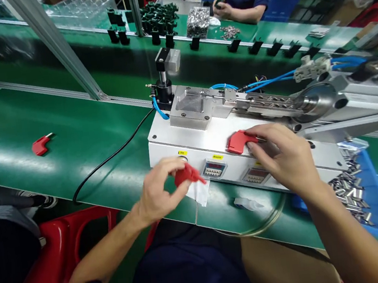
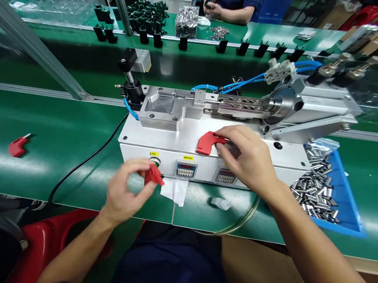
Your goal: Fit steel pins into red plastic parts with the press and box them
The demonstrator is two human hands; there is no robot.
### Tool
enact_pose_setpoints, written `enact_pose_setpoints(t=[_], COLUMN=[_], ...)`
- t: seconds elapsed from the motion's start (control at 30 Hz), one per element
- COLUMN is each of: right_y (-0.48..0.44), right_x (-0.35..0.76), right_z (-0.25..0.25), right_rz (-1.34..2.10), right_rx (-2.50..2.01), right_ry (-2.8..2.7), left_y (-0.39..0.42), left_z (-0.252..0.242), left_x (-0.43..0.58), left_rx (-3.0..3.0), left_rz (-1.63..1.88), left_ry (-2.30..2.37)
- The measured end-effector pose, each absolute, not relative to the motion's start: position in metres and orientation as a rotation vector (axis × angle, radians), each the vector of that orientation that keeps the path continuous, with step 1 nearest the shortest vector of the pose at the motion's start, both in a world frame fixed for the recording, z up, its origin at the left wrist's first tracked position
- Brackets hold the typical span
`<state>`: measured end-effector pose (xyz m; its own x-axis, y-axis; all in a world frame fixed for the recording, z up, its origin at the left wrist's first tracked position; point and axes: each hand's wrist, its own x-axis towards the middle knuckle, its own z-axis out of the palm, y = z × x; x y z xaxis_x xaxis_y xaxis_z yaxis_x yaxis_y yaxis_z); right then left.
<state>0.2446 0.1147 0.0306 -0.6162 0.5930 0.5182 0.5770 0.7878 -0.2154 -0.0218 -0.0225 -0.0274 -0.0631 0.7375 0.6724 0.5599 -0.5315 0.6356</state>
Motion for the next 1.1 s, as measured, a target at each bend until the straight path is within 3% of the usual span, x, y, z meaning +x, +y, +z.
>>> enact_pose_setpoints(t=[0.1, 0.2, 0.33, 0.53, 0.83, 1.03, 1.1], right_y=[0.105, 0.085, 0.056, 0.039, 0.050, 0.047, 0.048], right_x=[0.246, 0.254, 0.281, 0.320, 0.329, 0.334, 0.338], right_z=[0.032, 0.036, 0.035, 0.006, -0.024, -0.023, -0.018], right_rz=[-0.015, -0.170, -0.266, -0.233, -0.313, -0.274, -0.224], right_rx=[-0.848, -0.809, -0.809, -0.967, -1.074, -1.114, -1.113], right_ry=[-2.350, -2.280, -2.198, -2.096, -1.995, -2.029, -2.060], left_y=[0.027, 0.083, 0.128, 0.112, 0.094, 0.037, 0.017], left_z=[0.021, 0.050, 0.058, 0.052, 0.034, -0.020, -0.035], left_x=[-0.032, -0.041, -0.042, -0.035, -0.045, -0.039, -0.039], left_rx=[2.296, 2.368, 2.355, 2.451, 2.551, 2.734, 2.770], left_rz=[1.726, 1.445, 0.934, 0.775, 0.930, 1.637, 1.560], left_ry=[1.556, 1.856, 2.078, 2.214, 2.060, 1.865, 1.795])
